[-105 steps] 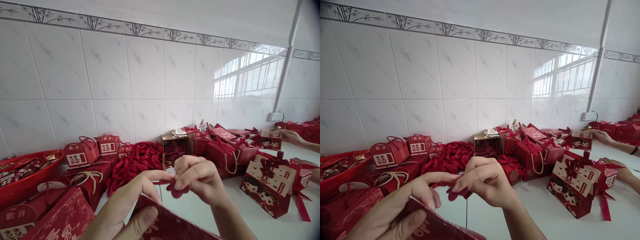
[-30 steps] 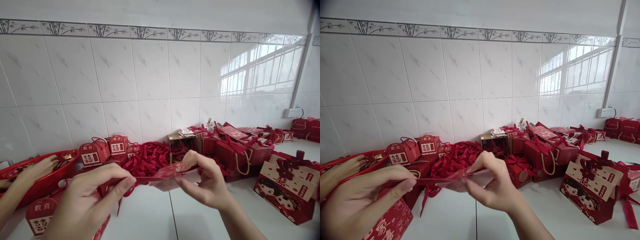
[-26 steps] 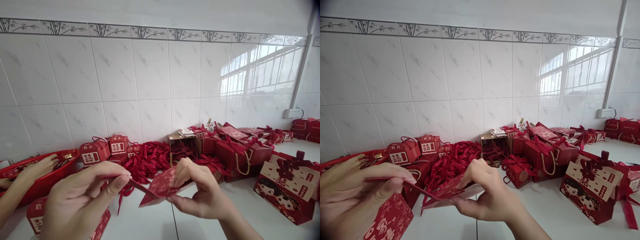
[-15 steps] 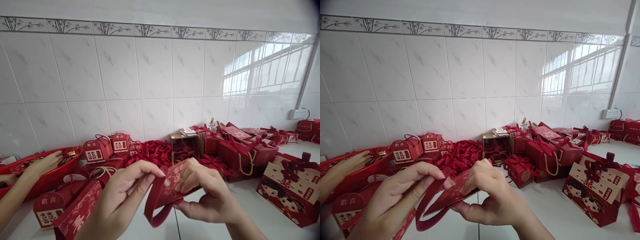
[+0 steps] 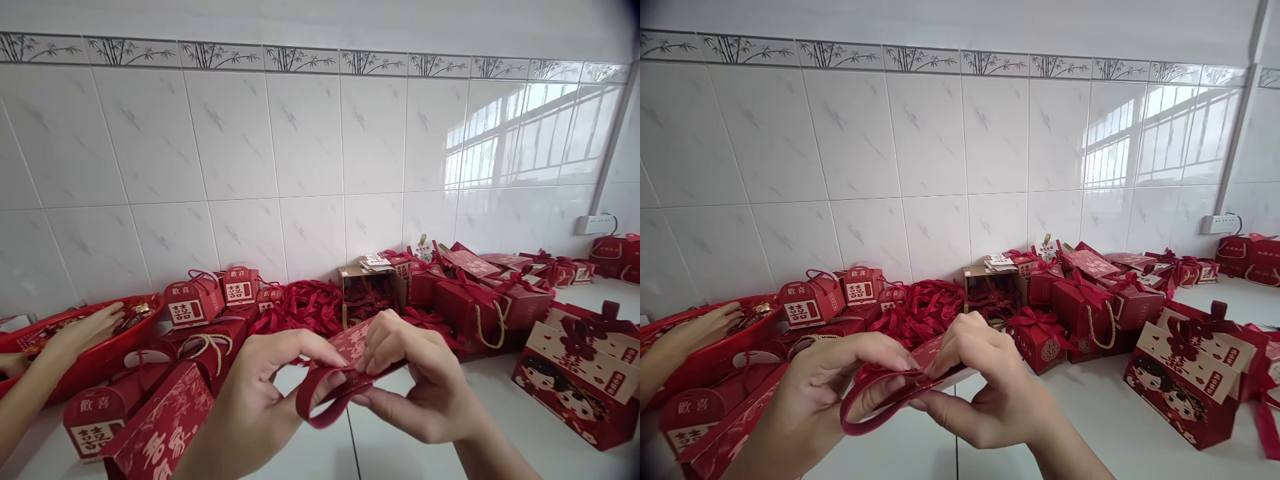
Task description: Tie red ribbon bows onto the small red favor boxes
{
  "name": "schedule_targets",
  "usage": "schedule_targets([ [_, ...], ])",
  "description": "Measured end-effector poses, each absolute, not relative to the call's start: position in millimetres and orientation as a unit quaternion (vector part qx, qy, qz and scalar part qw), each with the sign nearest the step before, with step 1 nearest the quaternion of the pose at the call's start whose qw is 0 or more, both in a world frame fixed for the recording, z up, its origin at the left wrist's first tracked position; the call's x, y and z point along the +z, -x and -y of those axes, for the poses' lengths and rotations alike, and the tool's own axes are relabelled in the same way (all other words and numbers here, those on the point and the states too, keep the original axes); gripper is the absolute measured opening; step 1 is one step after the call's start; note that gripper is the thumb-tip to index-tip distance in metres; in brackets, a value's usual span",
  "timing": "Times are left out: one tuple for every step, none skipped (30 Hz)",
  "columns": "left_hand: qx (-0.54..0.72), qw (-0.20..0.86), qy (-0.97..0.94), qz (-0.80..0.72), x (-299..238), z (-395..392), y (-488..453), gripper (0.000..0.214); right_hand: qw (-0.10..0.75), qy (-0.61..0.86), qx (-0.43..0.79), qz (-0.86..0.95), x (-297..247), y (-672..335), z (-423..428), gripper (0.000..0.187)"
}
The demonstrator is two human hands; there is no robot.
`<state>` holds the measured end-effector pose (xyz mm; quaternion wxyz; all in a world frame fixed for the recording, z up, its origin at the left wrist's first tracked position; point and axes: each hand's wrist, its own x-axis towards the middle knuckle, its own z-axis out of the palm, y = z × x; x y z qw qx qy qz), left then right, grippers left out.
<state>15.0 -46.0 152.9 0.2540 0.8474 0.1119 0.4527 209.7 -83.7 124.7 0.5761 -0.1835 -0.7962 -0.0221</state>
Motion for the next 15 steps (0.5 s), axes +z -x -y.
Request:
schedule_targets([
  [0.454, 0.255, -0.846, -0.113, 153, 46, -15, 0.015, 0.579, 0.184, -0.019, 0.794, 125, -210, 84, 0.025],
  [0.453, 0.257, -0.846, -0.116, 153, 47, -14, 0.015, 0.581, 0.182, -0.016, 0.793, 125, -210, 84, 0.025],
  [0.451, 0.261, -0.846, -0.116, 153, 47, -14, 0.015, 0.582, 0.180, -0.015, 0.793, 125, -210, 85, 0.025],
  [0.446, 0.266, -0.847, -0.115, 154, 48, -13, 0.016, 0.582, 0.177, -0.015, 0.793, 125, -210, 85, 0.025],
  [0.440, 0.273, -0.848, -0.112, 154, 48, -12, 0.016, 0.584, 0.175, -0.015, 0.793, 125, -210, 85, 0.025],
  [0.430, 0.283, -0.851, -0.105, 155, 48, -11, 0.017, 0.585, 0.174, -0.016, 0.792, 125, -210, 85, 0.025],
  [0.418, 0.295, -0.854, -0.097, 156, 48, -10, 0.018, 0.586, 0.173, -0.019, 0.791, 124, -211, 85, 0.025],
  [0.404, 0.308, -0.857, -0.089, 157, 48, -9, 0.019, 0.588, 0.173, -0.023, 0.790, 124, -211, 85, 0.024],
  [0.390, 0.321, -0.859, -0.078, 158, 47, -8, 0.020, 0.591, 0.172, -0.029, 0.788, 124, -212, 84, 0.023],
  [0.377, 0.330, -0.863, -0.068, 159, 46, -7, 0.020, 0.595, 0.169, -0.036, 0.785, 123, -212, 84, 0.021],
  [0.366, 0.335, -0.866, -0.055, 159, 44, -6, 0.022, 0.601, 0.163, -0.045, 0.781, 123, -212, 83, 0.018],
  [0.360, 0.336, -0.869, -0.042, 159, 42, -6, 0.024, 0.609, 0.154, -0.053, 0.776, 123, -211, 83, 0.016],
  [0.360, 0.332, -0.871, -0.027, 159, 40, -7, 0.027, 0.620, 0.143, -0.059, 0.770, 123, -211, 82, 0.013],
  [0.365, 0.326, -0.872, -0.009, 157, 38, -9, 0.029, 0.630, 0.131, -0.062, 0.763, 123, -210, 82, 0.012],
  [0.376, 0.320, -0.870, 0.007, 155, 37, -11, 0.031, 0.639, 0.119, -0.065, 0.757, 123, -209, 82, 0.011],
])
